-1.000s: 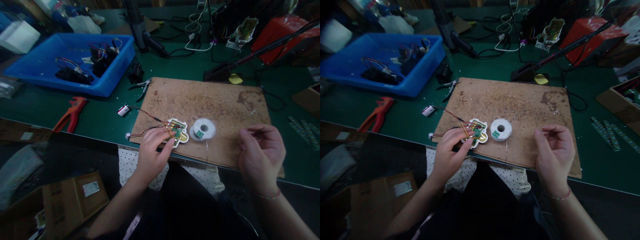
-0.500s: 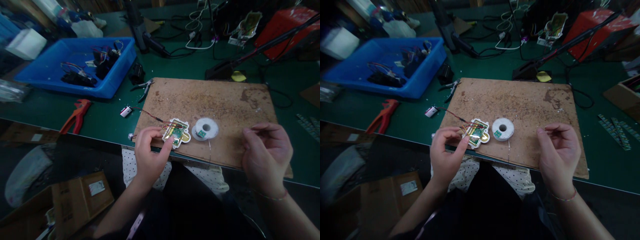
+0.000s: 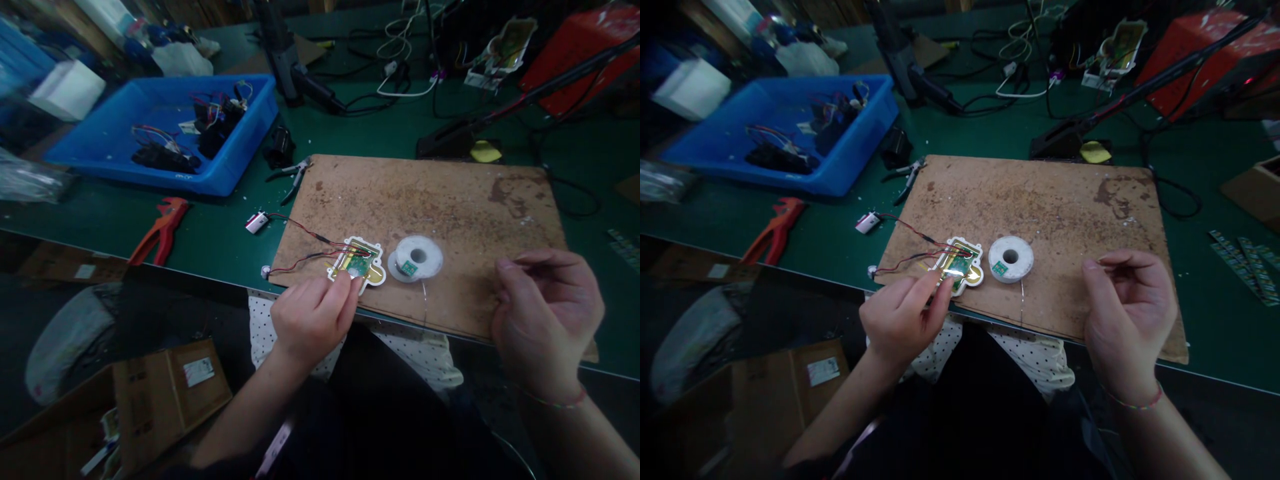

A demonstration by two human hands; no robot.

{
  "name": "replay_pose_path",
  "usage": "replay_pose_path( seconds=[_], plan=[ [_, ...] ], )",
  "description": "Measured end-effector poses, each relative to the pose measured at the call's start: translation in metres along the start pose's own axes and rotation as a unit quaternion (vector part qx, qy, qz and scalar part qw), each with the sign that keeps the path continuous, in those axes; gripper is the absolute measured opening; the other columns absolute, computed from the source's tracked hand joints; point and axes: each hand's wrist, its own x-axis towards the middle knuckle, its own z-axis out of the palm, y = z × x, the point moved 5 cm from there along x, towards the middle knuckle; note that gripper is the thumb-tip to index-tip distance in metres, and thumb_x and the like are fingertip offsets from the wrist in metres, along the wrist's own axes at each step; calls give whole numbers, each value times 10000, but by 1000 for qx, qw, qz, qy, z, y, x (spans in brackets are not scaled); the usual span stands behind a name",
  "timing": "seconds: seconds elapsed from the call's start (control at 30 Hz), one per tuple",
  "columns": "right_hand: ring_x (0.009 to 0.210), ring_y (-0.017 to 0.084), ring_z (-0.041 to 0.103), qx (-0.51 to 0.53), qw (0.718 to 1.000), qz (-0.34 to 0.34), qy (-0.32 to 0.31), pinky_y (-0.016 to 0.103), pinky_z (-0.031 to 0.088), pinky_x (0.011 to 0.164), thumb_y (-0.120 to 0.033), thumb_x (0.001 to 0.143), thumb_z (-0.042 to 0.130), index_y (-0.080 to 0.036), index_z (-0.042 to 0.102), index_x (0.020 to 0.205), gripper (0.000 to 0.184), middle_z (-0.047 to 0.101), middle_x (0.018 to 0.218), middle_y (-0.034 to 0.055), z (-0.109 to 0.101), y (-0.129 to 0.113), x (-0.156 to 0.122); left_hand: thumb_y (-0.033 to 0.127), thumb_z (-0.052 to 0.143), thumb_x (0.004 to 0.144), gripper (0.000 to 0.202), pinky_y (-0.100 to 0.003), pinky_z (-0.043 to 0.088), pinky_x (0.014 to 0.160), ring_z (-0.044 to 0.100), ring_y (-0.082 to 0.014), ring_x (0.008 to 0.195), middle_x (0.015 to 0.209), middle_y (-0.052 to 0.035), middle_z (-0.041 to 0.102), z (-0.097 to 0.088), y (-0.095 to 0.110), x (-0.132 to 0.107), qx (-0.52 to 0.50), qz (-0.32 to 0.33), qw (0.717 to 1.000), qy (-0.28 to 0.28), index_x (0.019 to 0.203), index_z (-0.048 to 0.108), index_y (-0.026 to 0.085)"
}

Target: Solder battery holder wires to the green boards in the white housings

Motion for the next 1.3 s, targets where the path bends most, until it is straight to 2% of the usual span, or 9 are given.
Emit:
replay_pose_path(
  seconds=[0.3,0.53,0.67,0.8,0.9,1.0,1.13,1.2,1.3],
  plan=[
    [621,98,509,4,1000,4,-12,295,341,596,-267,727,860,-193,670,894,264,625,851,-12,-3,4,2,296,731,957,205,-331,389,534,652,-160,573,687,3,725,7,-2,-3,-30,-27,999,-12,1109,757,162],
    [599,90,490,18,1000,3,-11,293,319,586,-243,722,859,-186,662,889,265,610,814,-22,-1,3,1,246,715,974,160,-248,496,606,663,-102,615,871,-23,817,11,-3,10,-244,-145,959,-24,1089,793,167],
    [608,88,488,25,1000,4,-11,292,311,589,-231,719,855,-183,660,886,261,610,818,-21,-1,2,2,159,728,944,105,-216,486,598,561,-71,576,750,14,726,9,4,24,-314,-141,939,-8,1022,797,155],
    [626,93,499,19,1000,10,-12,288,309,587,-248,728,852,-189,651,882,260,611,825,-18,0,2,1,135,733,931,94,-192,475,564,583,-61,629,930,-29,743,9,9,29,-326,-129,936,23,1008,783,153],
    [633,92,500,21,999,25,-16,283,308,582,-256,753,843,-194,648,895,250,609,832,-19,-1,2,-2,133,690,961,121,-202,488,577,627,-77,673,1007,-39,783,14,15,28,-349,-101,932,-7,1065,748,156],
    [648,97,510,11,999,43,-31,282,335,590,-271,776,844,-206,651,919,249,621,856,-12,-2,-2,0,143,655,983,108,-208,500,597,629,-74,639,929,-9,793,20,18,26,-376,-119,918,-41,1074,709,163],
    [687,98,528,-54,996,15,-73,272,399,629,-337,795,844,-229,679,1008,290,632,894,-9,2,-16,28,163,643,982,84,-203,477,560,603,-67,588,817,26,740,20,16,27,-392,-168,903,-48,1029,708,187],
    [708,98,542,-83,991,-8,-106,260,416,629,-370,806,828,-237,686,1059,319,637,913,-7,11,-20,54,159,648,977,93,-192,475,551,609,-64,592,807,35,731,21,16,29,-402,-178,896,-60,1021,717,203],
    [695,103,560,-79,986,16,-146,244,431,588,-418,819,788,-235,671,1093,350,641,890,-9,36,-10,104,149,660,968,125,-185,489,566,626,-63,611,849,41,753,22,16,33,-410,-166,895,-63,1027,733,232]
  ],
)
